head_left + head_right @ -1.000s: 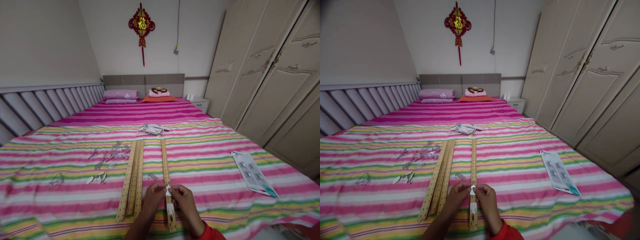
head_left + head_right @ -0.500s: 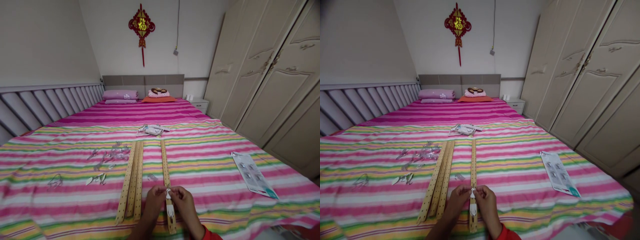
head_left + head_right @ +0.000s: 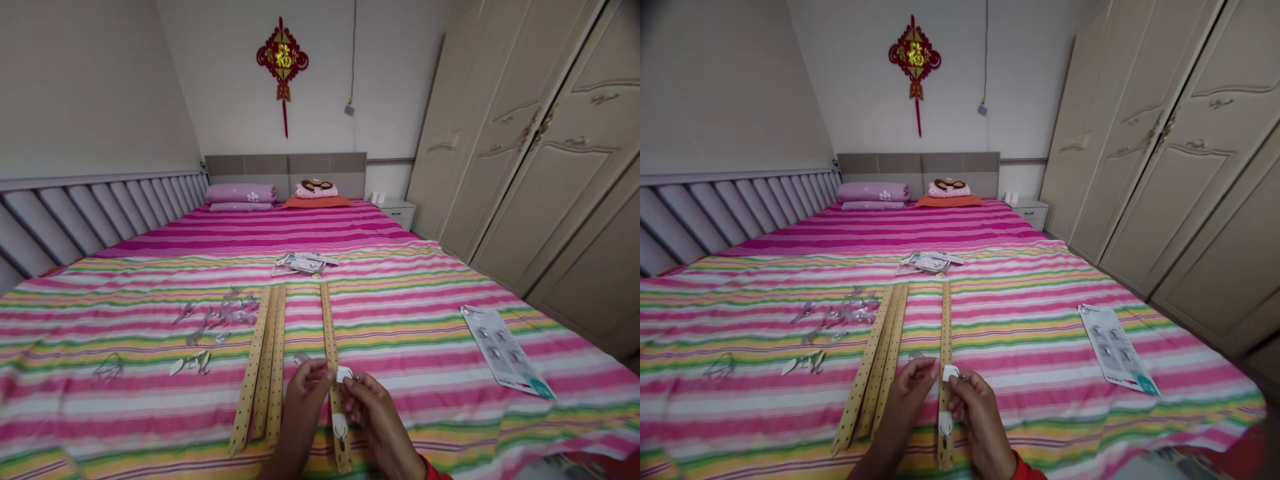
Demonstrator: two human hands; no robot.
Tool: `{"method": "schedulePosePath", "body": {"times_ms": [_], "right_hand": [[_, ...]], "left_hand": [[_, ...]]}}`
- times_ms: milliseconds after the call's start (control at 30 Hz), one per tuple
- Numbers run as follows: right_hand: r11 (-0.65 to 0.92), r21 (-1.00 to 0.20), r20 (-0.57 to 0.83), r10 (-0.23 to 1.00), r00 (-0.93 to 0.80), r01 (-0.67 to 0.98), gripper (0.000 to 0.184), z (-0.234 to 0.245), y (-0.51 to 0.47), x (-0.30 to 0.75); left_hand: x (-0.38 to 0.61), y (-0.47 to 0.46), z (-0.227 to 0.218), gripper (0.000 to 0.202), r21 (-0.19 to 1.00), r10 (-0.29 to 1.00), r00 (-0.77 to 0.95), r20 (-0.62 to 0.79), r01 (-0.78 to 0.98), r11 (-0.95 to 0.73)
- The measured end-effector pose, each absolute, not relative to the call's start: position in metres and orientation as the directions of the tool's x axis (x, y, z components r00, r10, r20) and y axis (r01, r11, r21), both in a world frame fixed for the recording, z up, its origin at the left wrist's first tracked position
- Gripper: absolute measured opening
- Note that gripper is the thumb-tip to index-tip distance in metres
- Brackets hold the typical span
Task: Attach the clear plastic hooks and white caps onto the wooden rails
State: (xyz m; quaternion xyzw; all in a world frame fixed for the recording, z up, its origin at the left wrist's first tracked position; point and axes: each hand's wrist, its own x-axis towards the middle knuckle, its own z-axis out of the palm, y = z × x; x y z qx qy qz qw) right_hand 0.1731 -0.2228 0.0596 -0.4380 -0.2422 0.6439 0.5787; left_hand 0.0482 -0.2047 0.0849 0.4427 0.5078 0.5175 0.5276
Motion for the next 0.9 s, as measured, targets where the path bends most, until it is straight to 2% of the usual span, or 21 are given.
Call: {"method": "schedulePosePath", "body": {"times_ms": [133, 267, 467, 567, 667, 767, 900], "right_hand": [[-0.213, -0.737, -0.308, 0.951, 0.038, -0.641, 0.032, 0.066, -0.229, 0.165], [-0.167, -0.738, -0.291, 0.953, 0.086, -0.654, 0.032, 0.068, -0.233, 0.157], [-0.170, -0.852, -0.262, 0.957, 0.122, -0.496, 0.037, 0.061, -0.234, 0.162], [-0.083, -0.907, -0.194, 0.952, 0.235, -0.412, 0.048, 0.059, -0.233, 0.174], [0.016, -0.951, -0.088, 0.943, 0.322, -0.307, 0.040, 0.062, -0.230, 0.185], [0.043, -0.972, -0.017, 0.968, 0.252, -0.232, 0.033, 0.066, -0.223, 0.190], [-0.031, -0.969, -0.066, 0.988, 0.137, -0.245, 0.037, 0.060, -0.212, 0.188]], "left_hand": [[0.056, -0.213, 0.074, 0.037, 0.968, 0.988, -0.001, -0.157, -0.198, 0.154], [0.061, -0.218, 0.069, 0.033, 0.950, 0.981, 0.007, -0.196, -0.247, 0.191], [0.054, -0.211, 0.072, 0.035, 0.939, 0.977, -0.005, -0.213, -0.277, 0.203], [0.047, -0.204, 0.077, 0.034, 0.956, 0.982, 0.021, -0.190, -0.224, 0.190], [0.040, -0.199, 0.084, 0.034, 0.966, 0.974, 0.100, -0.202, -0.146, 0.215], [0.039, -0.195, 0.090, 0.033, 0.970, 0.964, 0.167, -0.209, -0.087, 0.225], [0.043, -0.190, 0.085, 0.032, 0.956, 0.945, 0.192, -0.265, -0.075, 0.284]]}}
